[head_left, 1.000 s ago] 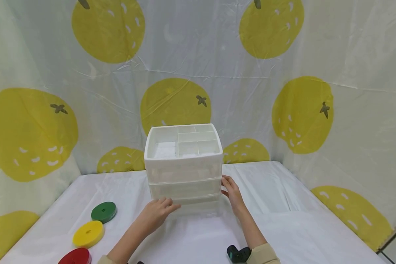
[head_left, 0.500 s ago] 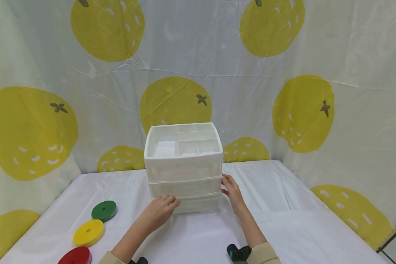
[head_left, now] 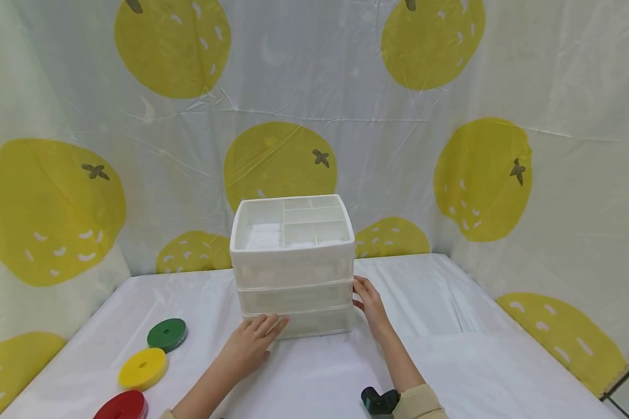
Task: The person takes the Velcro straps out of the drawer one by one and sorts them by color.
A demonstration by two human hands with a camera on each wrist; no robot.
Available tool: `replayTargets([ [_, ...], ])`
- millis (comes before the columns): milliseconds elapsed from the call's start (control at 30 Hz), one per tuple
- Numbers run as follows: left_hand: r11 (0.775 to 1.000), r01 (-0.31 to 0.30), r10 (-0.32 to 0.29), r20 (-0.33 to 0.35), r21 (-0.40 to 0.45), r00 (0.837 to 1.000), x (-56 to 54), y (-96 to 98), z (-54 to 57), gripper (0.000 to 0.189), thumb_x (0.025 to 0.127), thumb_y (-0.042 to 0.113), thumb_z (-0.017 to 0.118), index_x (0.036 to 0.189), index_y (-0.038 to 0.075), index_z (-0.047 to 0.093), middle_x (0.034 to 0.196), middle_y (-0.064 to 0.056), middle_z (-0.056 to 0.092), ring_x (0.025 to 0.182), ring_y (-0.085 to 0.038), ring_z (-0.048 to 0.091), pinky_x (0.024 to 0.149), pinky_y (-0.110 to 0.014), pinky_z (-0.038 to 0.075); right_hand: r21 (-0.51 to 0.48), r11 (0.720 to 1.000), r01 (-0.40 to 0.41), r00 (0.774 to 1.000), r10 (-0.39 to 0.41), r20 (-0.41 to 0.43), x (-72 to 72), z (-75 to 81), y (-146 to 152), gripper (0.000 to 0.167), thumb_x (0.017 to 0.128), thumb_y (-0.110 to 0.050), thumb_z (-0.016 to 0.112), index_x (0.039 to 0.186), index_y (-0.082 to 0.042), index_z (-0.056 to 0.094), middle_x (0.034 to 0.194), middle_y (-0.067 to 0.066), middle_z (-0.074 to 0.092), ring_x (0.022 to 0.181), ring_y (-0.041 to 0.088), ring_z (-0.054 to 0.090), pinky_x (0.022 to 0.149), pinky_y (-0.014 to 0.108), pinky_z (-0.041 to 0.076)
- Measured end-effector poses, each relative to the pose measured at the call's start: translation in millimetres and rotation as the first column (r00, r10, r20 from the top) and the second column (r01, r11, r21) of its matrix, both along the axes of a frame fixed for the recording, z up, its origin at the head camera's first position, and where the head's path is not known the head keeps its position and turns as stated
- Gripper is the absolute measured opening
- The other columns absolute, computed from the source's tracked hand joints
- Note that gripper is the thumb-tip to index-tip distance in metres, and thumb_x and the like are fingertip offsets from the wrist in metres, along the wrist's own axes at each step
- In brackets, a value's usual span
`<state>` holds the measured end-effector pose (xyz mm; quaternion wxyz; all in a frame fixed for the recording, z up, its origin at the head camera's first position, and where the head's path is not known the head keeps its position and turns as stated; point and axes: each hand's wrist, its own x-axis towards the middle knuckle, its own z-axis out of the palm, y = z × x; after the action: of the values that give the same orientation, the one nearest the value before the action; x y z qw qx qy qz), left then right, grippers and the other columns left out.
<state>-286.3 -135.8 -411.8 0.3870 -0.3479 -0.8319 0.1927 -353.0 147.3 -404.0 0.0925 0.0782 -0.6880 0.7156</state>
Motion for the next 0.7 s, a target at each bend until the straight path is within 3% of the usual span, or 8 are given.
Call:
replayTargets([
  [167, 1.000, -0.011, 0.010, -0.060, -0.017, 0.998, 0.6, -2.5, -4.0, 0.080, 0.056, 0.049, 0.076, 0.127, 0.023, 0.050, 0.117, 0.007, 0.048, 0.098, -0.013, 0.050, 0.070, -0.029, 0.044, -0.010, 1.000, -0.002, 1.000, 0.002, 0.013, -1.1, -0.4, 0, 0.040, 0.095, -0.035, 0.043, 0.119, -0.004, 0.050, 0.097, -0.011, 0.055, 0.096, 0.004, 0.050, 0.086, 0.031, 0.044],
  [333, 0.999, -0.012, 0.011, -0.049, -0.032, 0.999, -0.7, -9.0, -12.2, 0.073, 0.061, 0.049, 0.072, 0.126, 0.023, 0.050, 0.125, 0.011, 0.047, 0.105, -0.013, 0.048, 0.073, -0.036, 0.048, 0.002, 1.000, -0.007, 1.000, 0.007, 0.008, -1.6, -1.9, 0, 0.042, 0.095, -0.036, 0.043, 0.120, -0.003, 0.049, 0.098, -0.012, 0.055, 0.096, 0.004, 0.050, 0.089, 0.034, 0.043],
  [500, 1.000, 0.010, -0.010, 0.016, 0.002, 1.000, 2.7, -13.2, -13.6, 0.066, 0.066, 0.044, 0.072, 0.126, 0.025, 0.052, 0.129, 0.012, 0.049, 0.108, -0.011, 0.052, 0.078, -0.038, 0.049, -0.004, 1.000, -0.013, 1.000, 0.013, 0.012, -0.4, -1.1, -1, 0.041, 0.095, -0.035, 0.043, 0.120, -0.003, 0.049, 0.098, -0.011, 0.055, 0.096, 0.004, 0.050, 0.091, 0.036, 0.042],
  [700, 1.000, -0.018, 0.020, 0.163, -0.011, 0.987, 10.6, -15.1, -8.4, 0.062, 0.075, 0.046, 0.064, 0.131, 0.023, 0.047, 0.138, 0.006, 0.045, 0.118, -0.014, 0.051, 0.088, -0.041, 0.046, -0.001, 1.000, 0.000, 1.000, 0.000, 0.018, 1.7, 2.1, -1, 0.040, 0.095, -0.035, 0.043, 0.120, -0.003, 0.049, 0.100, -0.009, 0.055, 0.097, 0.004, 0.050, 0.093, 0.038, 0.041],
])
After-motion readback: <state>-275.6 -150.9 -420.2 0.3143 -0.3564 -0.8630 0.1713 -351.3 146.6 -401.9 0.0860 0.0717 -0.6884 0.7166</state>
